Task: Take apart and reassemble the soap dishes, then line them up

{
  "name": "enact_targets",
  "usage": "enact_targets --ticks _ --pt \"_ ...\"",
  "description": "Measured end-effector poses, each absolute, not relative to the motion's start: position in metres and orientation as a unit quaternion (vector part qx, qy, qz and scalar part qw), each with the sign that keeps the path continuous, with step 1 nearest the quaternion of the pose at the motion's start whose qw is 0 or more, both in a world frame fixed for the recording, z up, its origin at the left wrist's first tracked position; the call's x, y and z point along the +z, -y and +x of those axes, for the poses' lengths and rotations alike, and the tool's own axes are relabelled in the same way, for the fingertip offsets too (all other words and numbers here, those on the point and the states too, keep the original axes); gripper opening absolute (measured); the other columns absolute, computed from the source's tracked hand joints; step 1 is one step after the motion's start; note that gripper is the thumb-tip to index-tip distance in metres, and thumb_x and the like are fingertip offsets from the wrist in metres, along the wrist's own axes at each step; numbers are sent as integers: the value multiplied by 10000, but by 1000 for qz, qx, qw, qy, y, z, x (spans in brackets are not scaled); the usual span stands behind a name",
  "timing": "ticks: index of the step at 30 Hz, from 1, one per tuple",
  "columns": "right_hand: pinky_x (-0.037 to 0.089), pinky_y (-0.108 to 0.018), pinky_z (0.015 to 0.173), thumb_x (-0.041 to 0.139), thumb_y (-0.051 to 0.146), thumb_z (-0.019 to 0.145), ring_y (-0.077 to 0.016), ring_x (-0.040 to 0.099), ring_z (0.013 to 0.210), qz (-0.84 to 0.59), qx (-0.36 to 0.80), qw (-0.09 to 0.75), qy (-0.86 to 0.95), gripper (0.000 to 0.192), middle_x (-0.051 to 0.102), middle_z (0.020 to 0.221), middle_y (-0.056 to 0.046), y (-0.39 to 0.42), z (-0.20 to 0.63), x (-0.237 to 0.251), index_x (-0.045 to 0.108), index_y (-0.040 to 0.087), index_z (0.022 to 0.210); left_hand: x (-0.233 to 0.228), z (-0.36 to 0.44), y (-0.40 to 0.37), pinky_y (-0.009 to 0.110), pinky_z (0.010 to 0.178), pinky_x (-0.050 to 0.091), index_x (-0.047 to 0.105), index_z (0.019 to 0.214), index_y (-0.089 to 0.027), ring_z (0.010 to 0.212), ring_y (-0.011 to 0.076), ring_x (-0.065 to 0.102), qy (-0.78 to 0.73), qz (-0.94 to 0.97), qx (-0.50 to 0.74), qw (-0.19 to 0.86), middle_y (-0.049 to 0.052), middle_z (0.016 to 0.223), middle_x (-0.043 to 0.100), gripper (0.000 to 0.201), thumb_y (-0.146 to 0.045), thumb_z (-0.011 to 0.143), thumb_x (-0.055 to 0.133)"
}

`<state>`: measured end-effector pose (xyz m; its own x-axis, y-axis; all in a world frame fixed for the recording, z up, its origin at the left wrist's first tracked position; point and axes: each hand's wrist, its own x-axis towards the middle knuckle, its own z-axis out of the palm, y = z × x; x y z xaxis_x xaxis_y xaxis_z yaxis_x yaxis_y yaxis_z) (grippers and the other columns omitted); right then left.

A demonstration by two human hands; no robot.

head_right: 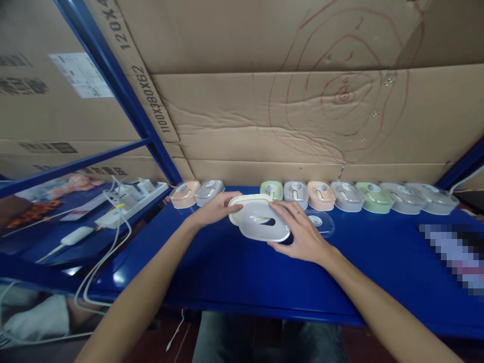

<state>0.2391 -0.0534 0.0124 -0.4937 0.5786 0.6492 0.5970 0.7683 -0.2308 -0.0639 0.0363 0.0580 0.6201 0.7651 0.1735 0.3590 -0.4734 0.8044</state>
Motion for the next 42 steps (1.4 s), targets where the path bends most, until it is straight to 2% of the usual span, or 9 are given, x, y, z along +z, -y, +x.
enact_targets --ticks 7,13,15,18,21,27,34,38,42 --pt "458 -703 1242 816 432 935 -434 521 1506 -348 -20 379 857 1024 514 1636 -167 51 239 8 210 351 1756 53 -44 -22 286 747 492 677 1019 -188 840 184 639 -343 625 300 633 14 894 667 467 -608 852 795" --pt "496 -684 1227 819 392 928 -434 519 1516 -357 15 356 864 1024 472 1640 -180 50 238 3 209 346 1750 42 -29 -16 318 733 534 723 1090 -183 858 215 693 -347 558 293 694 65 982 735 678 -793 805 805" --pt "504 -678 1220 815 375 928 -437 523 1508 -359 12 349 866 1022 468 1630 -184 49 238 1 207 344 1748 41 -27 -14 312 724 523 718 1114 -184 845 207 690 -336 574 284 691 64 982 732 672 -754 787 856" --pt "534 -668 1190 803 349 923 -443 533 1490 -363 8 338 868 1018 450 1623 -186 48 238 -1 203 342 1745 41 -27 -12 296 752 508 711 1151 -181 864 187 678 -318 618 280 662 45 991 720 630 -516 706 1005" --pt "546 -664 1172 806 331 902 -450 528 1481 -365 -7 331 870 1020 439 1610 -190 47 237 -2 222 334 1738 41 -28 -11 312 836 518 718 1155 -177 958 204 683 -296 648 285 642 53 1047 731 577 -371 696 1010" --pt "488 -678 1226 816 337 903 -447 457 1537 -382 -10 337 861 1002 396 1627 -180 46 233 -4 244 355 1725 35 -27 -13 328 910 509 735 1201 -189 1045 232 683 -276 670 314 613 59 1108 751 498 -310 764 942" --pt "469 -698 1234 856 563 873 -453 474 1541 -413 12 367 834 1113 432 1664 -173 42 247 6 205 342 1749 33 -39 -28 353 977 483 735 1270 -192 1118 258 682 -263 709 341 558 79 1198 752 512 -324 808 915" --pt "524 -656 1187 799 541 936 -410 579 1460 -419 39 350 837 974 528 1632 -144 38 254 3 264 357 1728 32 -44 -34 374 1004 487 719 1301 -184 1161 278 678 -253 770 321 490 101 1266 746 480 -355 876 862" --pt "589 -599 1095 674 433 1036 -370 676 1305 -409 53 331 849 605 676 1410 -137 38 249 -3 464 313 1591 34 -42 -31 377 1009 487 715 1309 -189 1200 286 669 -211 835 276 427 112 1323 744 404 -366 953 783"
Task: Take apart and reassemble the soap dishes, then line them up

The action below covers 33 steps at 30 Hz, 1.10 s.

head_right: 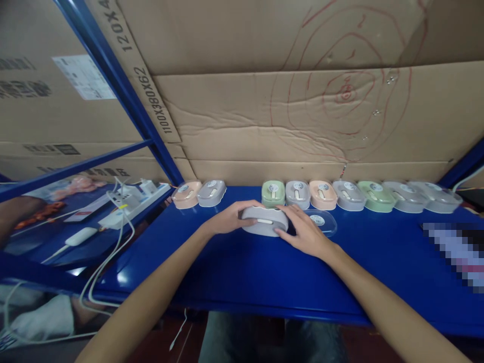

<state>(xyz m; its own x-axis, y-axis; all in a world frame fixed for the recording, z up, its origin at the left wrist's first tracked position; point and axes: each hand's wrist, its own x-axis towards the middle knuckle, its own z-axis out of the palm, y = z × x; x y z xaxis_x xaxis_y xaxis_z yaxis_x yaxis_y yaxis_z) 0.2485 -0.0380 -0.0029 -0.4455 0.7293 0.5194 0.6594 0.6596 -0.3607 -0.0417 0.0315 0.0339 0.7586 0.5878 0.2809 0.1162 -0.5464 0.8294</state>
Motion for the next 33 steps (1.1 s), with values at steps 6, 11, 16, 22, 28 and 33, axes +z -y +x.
enact_targets --ticks 6,11,16,22,28,33 --pt "630 -524 951 636 314 1050 -324 708 1096 -403 57 358 841 280 683 1195 -125 37 243 -4 584 259 1320 41 -45 -26 304 819 477 715 1299 -200 987 221 672 -250 867 233 362 66 1230 760 417 -371 925 785" --pt "619 -518 951 646 285 1042 -323 696 1109 -400 59 352 845 277 672 1198 -121 37 245 -3 571 265 1308 42 -47 -26 307 798 466 731 1262 -180 904 212 665 -285 878 183 339 38 1072 770 401 -351 901 769" --pt "613 -499 930 639 269 1035 -318 690 1085 -392 55 343 852 227 689 1156 -110 39 242 1 590 261 1257 42 -48 -26 289 776 464 755 1247 -188 858 196 661 -288 883 169 330 19 1023 774 390 -345 891 771" --pt "612 -509 931 701 354 1004 -333 694 1087 -396 43 328 856 310 732 1134 -108 42 240 5 617 255 1285 41 -50 -29 279 769 451 763 1196 -186 835 186 633 -297 885 186 306 12 992 763 330 -322 898 729" --pt "564 -624 1090 743 522 971 -379 700 1226 -416 17 311 854 439 746 1267 -124 41 254 20 635 273 1315 34 -61 -44 282 755 432 753 1088 -194 825 187 605 -334 868 222 293 -5 929 722 258 -324 868 722" --pt "612 -548 950 694 566 981 -356 738 1062 -477 -5 316 820 358 758 1149 -137 38 272 31 654 246 1136 33 -73 -54 285 714 441 711 981 -188 814 201 610 -372 840 235 316 7 884 691 244 -388 844 741"
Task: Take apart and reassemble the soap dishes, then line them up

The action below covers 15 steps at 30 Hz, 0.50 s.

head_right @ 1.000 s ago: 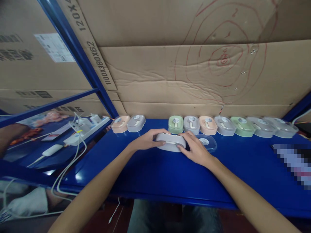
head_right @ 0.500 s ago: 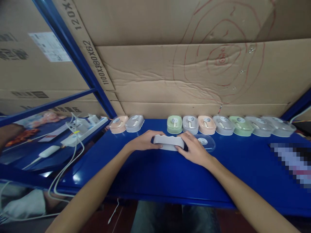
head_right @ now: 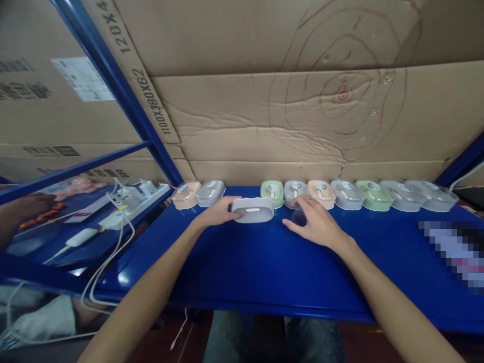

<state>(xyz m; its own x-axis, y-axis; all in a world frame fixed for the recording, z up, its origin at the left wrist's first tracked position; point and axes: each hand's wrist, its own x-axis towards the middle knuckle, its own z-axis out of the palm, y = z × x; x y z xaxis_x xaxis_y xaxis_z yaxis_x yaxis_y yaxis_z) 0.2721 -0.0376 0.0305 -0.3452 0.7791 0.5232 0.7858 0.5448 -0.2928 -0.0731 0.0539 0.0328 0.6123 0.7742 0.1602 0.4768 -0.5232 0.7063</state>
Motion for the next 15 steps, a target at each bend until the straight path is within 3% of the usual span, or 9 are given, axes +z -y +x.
enact_targets --ticks 3,7,11,15 --pt "599 -507 851 667 537 999 -327 724 913 -484 -18 276 830 295 750 960 -107 33 278 29 634 250 943 37 -76 -54 289 718 466 679 998 -192 836 210 629 -372 833 235 335 13 916 694 311 -425 818 779" --pt "582 -509 841 695 507 987 -342 706 929 -484 -31 228 844 310 714 898 -97 30 278 24 619 256 822 42 -76 -51 298 725 490 664 1052 -204 876 227 658 -369 837 236 328 19 963 704 352 -442 825 788" --pt "591 -504 880 713 470 994 -324 704 987 -463 -1 237 854 251 716 987 -94 33 273 21 660 247 893 41 -74 -50 295 697 489 646 1001 -207 859 228 679 -374 848 222 303 23 943 711 303 -441 852 767" --pt "608 -506 942 725 448 1005 -304 705 1083 -407 53 244 879 203 737 1107 -90 38 264 19 715 251 1051 39 -74 -49 290 602 485 610 1045 -208 688 211 706 -393 828 189 351 14 856 723 352 -479 873 753"
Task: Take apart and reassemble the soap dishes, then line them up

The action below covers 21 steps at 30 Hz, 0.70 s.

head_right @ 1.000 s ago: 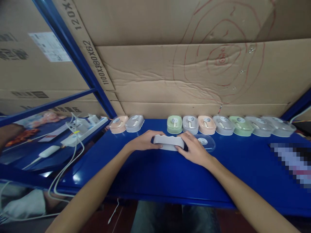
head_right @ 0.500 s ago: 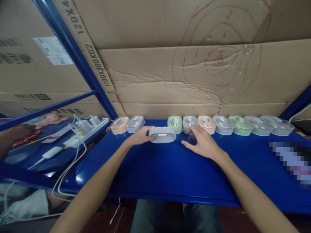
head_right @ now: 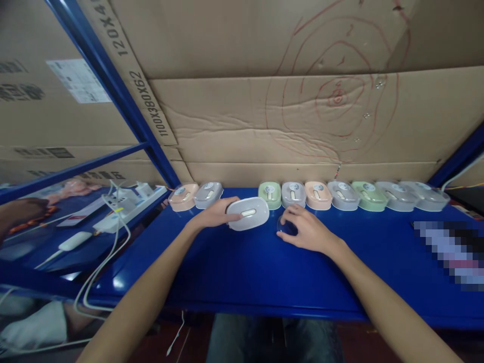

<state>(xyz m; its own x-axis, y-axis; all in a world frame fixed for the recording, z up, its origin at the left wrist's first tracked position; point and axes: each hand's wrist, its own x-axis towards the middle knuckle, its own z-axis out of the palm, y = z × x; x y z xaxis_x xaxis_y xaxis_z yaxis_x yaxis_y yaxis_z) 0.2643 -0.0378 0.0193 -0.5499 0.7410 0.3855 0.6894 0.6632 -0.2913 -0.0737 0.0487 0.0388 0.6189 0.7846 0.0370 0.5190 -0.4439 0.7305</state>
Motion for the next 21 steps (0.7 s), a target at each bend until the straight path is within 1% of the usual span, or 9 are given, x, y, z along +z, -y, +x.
enact_targets --ticks 2,3,5,7,9,10,15,18,21 --pt "606 -524 992 751 446 989 -303 703 1135 -380 61 248 889 220 737 1195 -95 39 262 19 738 261 1107 38 -74 -49 288 567 475 609 1075 -205 627 208 699 -404 815 175 377 10 820 724 389 -507 877 751" --pt "600 -541 1024 769 449 974 -310 699 1172 -373 57 250 891 245 731 1241 -101 39 261 18 747 266 1135 38 -74 -49 288 576 476 618 1072 -203 642 209 700 -404 816 177 374 14 828 727 392 -514 875 754" --pt "574 -589 1091 808 470 936 -336 682 1255 -375 43 251 891 351 709 1326 -113 39 262 16 750 281 1225 38 -74 -50 290 634 484 651 1033 -200 745 216 703 -394 827 201 346 29 886 736 372 -510 864 769" --pt "542 -634 1143 843 505 894 -370 654 1332 -390 29 242 888 504 684 1395 -127 38 265 14 725 297 1337 38 -73 -52 296 702 486 683 1000 -198 849 227 685 -383 834 230 324 37 941 737 346 -494 851 784" --pt "543 -649 1144 863 528 863 -394 650 1349 -407 27 224 885 625 662 1438 -143 36 268 11 691 302 1420 37 -72 -53 301 737 481 700 998 -196 884 227 659 -380 823 253 337 32 948 724 341 -480 837 795" --pt "553 -645 1134 864 529 861 -397 659 1338 -413 30 214 885 655 653 1450 -151 36 270 9 678 298 1445 36 -71 -54 300 741 476 702 999 -194 877 221 646 -380 813 263 355 25 935 711 344 -473 827 803" --pt "577 -592 1112 828 505 896 -372 669 1319 -411 60 186 890 694 645 1449 -160 35 271 9 631 273 1520 31 -64 -51 274 728 445 668 963 -186 831 176 598 -380 740 311 461 -14 876 637 359 -421 759 846" --pt "575 -590 1107 827 492 898 -363 669 1304 -409 66 185 891 698 658 1429 -153 35 270 10 628 273 1530 28 -59 -49 265 725 431 653 954 -182 838 166 595 -388 706 326 494 -16 884 631 365 -399 738 853" --pt "583 -589 1089 834 522 890 -363 670 1292 -404 69 197 890 702 674 1408 -141 35 271 10 637 296 1525 28 -56 -47 258 712 417 650 958 -178 832 161 595 -398 689 326 510 -15 883 632 376 -397 733 857"
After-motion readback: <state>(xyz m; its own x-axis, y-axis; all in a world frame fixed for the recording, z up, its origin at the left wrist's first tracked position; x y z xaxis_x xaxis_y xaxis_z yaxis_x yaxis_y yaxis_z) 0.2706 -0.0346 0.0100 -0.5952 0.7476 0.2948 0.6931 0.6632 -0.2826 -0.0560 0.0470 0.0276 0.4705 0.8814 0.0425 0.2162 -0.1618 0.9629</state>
